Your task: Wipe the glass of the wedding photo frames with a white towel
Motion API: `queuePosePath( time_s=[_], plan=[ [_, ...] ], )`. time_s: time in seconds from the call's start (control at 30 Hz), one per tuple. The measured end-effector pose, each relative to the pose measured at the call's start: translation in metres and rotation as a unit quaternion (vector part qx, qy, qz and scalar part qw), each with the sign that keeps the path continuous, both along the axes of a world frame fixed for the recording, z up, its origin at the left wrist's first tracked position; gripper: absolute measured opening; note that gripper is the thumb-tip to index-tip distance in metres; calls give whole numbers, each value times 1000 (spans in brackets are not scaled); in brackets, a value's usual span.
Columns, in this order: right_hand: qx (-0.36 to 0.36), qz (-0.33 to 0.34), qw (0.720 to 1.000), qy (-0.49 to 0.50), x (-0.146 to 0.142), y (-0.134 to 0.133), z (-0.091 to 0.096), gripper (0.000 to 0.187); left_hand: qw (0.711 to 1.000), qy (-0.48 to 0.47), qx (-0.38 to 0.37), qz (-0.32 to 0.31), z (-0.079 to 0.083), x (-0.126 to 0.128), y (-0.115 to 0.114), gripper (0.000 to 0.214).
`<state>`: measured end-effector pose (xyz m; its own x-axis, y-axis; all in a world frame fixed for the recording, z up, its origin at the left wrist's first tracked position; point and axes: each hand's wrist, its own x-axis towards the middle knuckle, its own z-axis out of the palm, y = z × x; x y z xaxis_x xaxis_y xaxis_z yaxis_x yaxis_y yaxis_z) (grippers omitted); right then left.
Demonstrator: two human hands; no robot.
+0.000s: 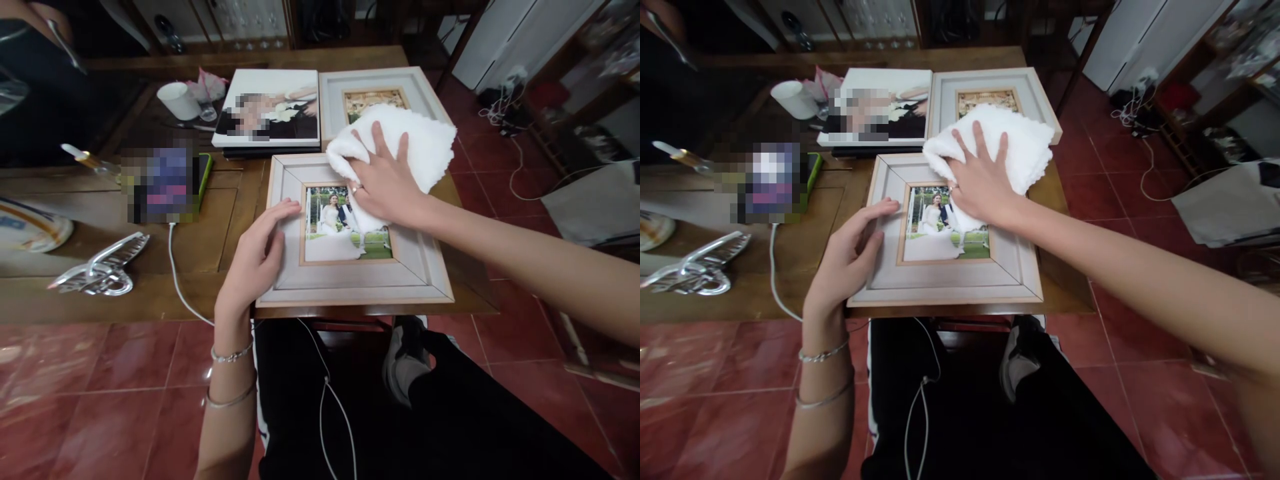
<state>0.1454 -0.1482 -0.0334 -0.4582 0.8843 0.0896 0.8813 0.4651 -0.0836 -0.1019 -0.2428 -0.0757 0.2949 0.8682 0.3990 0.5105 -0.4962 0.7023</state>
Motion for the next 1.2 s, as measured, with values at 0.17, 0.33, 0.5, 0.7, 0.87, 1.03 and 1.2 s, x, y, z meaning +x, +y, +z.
queuePosePath(
  time_s=[0.17,0.33,0.5,0.7,0.87,1.03,1.2],
  plan=[
    [-66,67,994,-49,-30,-21,8,56,1000,-4,11,19,-2,1,0,40],
    [-130,195,968,-84,-33,-82,28,48,999,-36,3,39,-10,-2,1,43],
    [-176,267,943,-96,-12,-138,51,43,998,-46,-6,39,-13,-3,0,47],
    [-184,235,953,-51,3,-140,41,46,999,-31,-4,38,-8,0,-1,46],
    [-72,145,986,-31,3,-85,13,51,999,-31,3,31,-7,1,-1,45],
    [-32,84,995,-33,-21,-32,4,55,998,-53,3,27,-13,-1,2,45],
    [-33,157,986,-50,-51,-30,9,52,997,-67,16,31,-17,-2,3,49]
  ],
)
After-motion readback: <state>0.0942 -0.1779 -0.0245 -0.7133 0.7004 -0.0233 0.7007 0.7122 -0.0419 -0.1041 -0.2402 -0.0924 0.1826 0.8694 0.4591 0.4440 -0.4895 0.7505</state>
